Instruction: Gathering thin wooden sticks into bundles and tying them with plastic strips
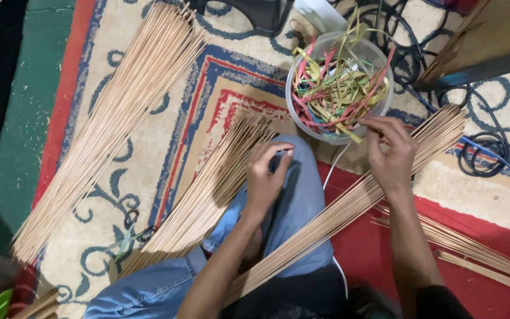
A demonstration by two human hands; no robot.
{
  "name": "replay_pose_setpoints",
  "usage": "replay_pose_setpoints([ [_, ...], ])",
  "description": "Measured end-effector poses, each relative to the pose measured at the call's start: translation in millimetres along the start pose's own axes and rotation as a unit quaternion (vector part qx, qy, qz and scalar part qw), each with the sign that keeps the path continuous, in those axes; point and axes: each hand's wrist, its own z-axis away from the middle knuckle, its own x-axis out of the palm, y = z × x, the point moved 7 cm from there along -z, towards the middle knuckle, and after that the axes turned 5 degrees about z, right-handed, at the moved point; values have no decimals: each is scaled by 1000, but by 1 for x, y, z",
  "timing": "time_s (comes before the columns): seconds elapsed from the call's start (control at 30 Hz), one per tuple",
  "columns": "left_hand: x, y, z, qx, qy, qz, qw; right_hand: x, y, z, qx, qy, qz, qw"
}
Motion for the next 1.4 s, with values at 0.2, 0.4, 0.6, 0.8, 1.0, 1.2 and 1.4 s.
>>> replay_pose_setpoints([
  [0.2, 40, -5, -49, 105, -74, -150, 980, 30, 27, -39, -56, -156, 104, 981],
  [0.4, 76, -6, -91, 160, -155, -256, 941, 34, 32, -52, -35, -232, 140, 962],
  [0.6, 113, -28, -108, 144, -250, -320, 902, 18, 58, -41, 50, -120, 53, 990],
  [0.8, 132, -62, -86, 140, -254, -313, 904, 16, 62, -27, 157, 16, -112, 981],
  [1.0, 86, -15, -114, 52, -149, -72, 985, 20, 128, 11, 218, 201, -351, 888],
  [1.2, 65, -59, -110, -138, -25, 170, 976, 16, 85, -3, 234, 212, -405, 858],
  [1.4, 40, 1, -104, -126, -3, 174, 977, 20, 74, 8, 202, 120, -214, 948],
])
